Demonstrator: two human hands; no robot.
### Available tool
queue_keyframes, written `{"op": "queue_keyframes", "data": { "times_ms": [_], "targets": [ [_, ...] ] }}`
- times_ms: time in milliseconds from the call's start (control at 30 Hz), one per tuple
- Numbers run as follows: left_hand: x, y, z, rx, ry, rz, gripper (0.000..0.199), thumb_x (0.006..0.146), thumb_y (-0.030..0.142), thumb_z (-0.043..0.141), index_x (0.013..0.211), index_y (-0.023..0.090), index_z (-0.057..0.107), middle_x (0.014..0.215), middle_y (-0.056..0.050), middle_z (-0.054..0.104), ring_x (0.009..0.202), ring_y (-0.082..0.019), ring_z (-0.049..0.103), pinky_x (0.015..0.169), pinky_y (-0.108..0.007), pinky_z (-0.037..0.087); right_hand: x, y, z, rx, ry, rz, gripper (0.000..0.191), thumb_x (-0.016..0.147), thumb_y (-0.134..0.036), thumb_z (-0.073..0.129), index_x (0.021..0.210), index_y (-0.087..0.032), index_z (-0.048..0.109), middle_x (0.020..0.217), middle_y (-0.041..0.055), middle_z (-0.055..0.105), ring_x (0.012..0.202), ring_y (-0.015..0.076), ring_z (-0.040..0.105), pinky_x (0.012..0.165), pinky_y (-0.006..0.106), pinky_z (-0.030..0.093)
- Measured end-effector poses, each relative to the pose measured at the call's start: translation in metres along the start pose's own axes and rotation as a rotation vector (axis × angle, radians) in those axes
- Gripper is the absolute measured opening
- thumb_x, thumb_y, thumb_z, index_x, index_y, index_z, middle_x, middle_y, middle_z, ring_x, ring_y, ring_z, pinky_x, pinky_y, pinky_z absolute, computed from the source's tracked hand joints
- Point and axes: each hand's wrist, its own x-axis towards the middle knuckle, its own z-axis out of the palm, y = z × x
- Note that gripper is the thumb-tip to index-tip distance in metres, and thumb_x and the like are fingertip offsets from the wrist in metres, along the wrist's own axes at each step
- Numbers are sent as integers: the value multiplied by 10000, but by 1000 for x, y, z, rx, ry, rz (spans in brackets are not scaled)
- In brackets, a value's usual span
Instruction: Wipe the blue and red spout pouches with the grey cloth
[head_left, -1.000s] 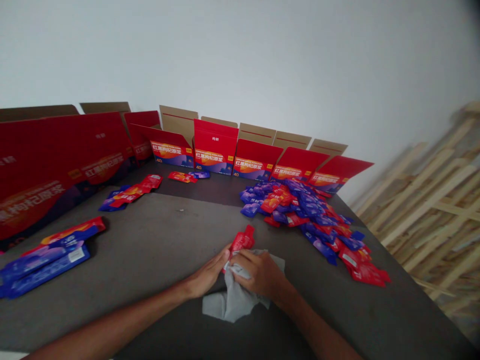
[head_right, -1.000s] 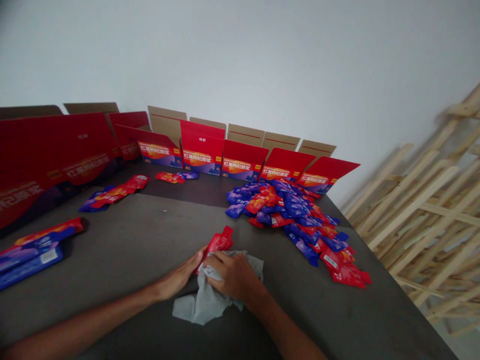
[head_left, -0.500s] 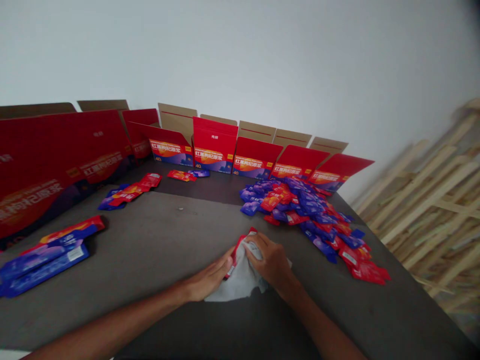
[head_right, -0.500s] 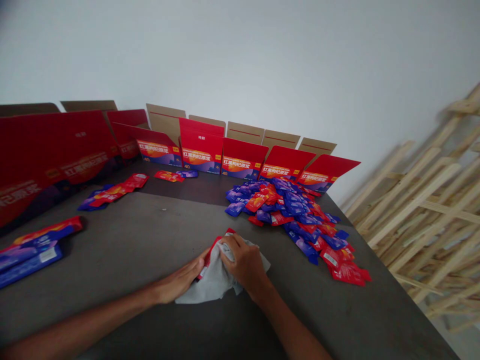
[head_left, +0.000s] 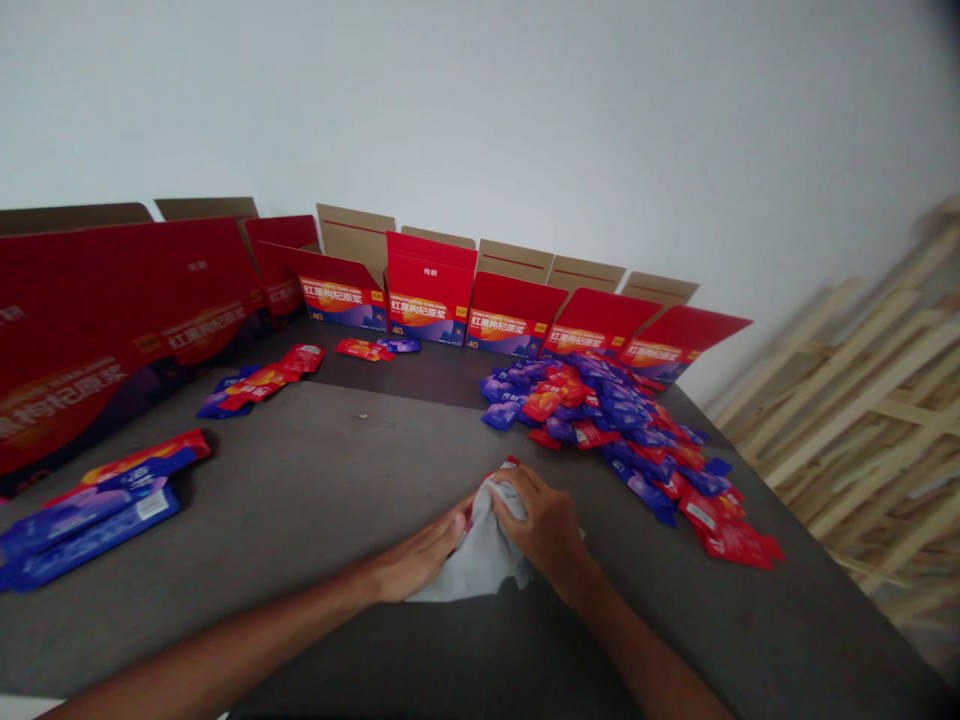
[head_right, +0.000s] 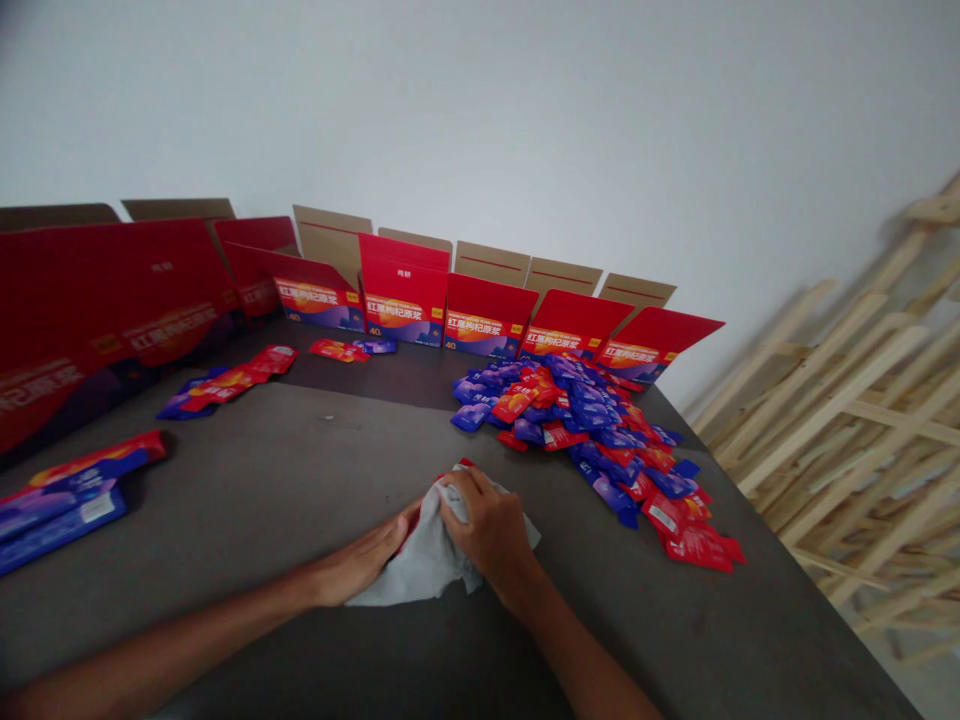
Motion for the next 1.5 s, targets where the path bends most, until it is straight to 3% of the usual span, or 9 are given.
{"op": "queue_keyframes", "data": {
  "times_ms": [133,333,433,733,900,1000,1200,1333,1500],
  "targets": [
    [0,4,1,29,13,-12,636,949,562,377,1495,236,377,1599,-44,295,1494,-225,191,1231,-386,52,3,5,-4,6,19,27,120,922,-230,566,1026,-226,627,1000,44,694,883,173,687,765,246,525],
    [7,2,0,-99,69,51,608,961,564,342,1445,218,466,1528,-52,441,1456,-252,294,1224,-410,127,-3,-5,3,29,-251,-225,192,868,-223,633,1059,-239,622,1004,23,692,880,164,679,721,224,503],
    [9,-1,-1,-142,91,46,600,957,574,342,1399,212,529,1469,-60,518,1421,-266,360,1216,-418,159,-6,-10,6,-23,-310,-272,232,850,-251,658,1080,-250,625,994,16,695,808,157,677,643,216,484],
    [8,0,-3,-143,95,-27,572,925,582,440,1368,240,562,1480,-46,506,1434,-268,331,1216,-394,141,1,2,-2,13,-48,-13,139,918,-207,569,1051,-230,606,1008,37,688,867,172,684,720,236,513],
    [10,3,4,-550,-64,-92,660,926,644,359,1391,198,505,1343,-121,615,1306,-309,502,1113,-490,327,-1,-2,1,68,-99,-77,128,926,-210,559,1046,-228,602,987,43,682,880,180,680,766,254,515],
    [11,9,6,-744,-149,-115,650,949,633,282,1383,196,491,1291,-137,639,1224,-304,571,1054,-490,381,-2,-5,2,79,-91,-100,122,923,-208,565,1038,-224,603,978,42,680,866,176,676,764,254,513],
    [15,11,-2,-844,-13,-152,422,970,432,382,1275,192,546,1147,-99,681,989,-236,652,903,-385,474,0,-1,-2,113,-35,-69,96,942,-240,548,1011,-220,613,928,41,673,819,166,672,709,234,500],
    [19,4,-7,-989,-5,-164,293,943,299,418,1089,131,608,967,-91,693,806,-188,650,781,-320,495,1,0,-3,117,-15,-85,93,940,-242,557,1012,-218,610,914,34,669,807,166,671,703,237,499],
    [21,3,-7,-1095,16,-212,221,934,218,452,1067,129,604,945,-75,692,774,-160,644,752,-289,488,0,2,0,125,-12,-89,81,942,-239,561,1012,-220,596,921,33,665,806,169,668,692,240,489]
  ]
}}
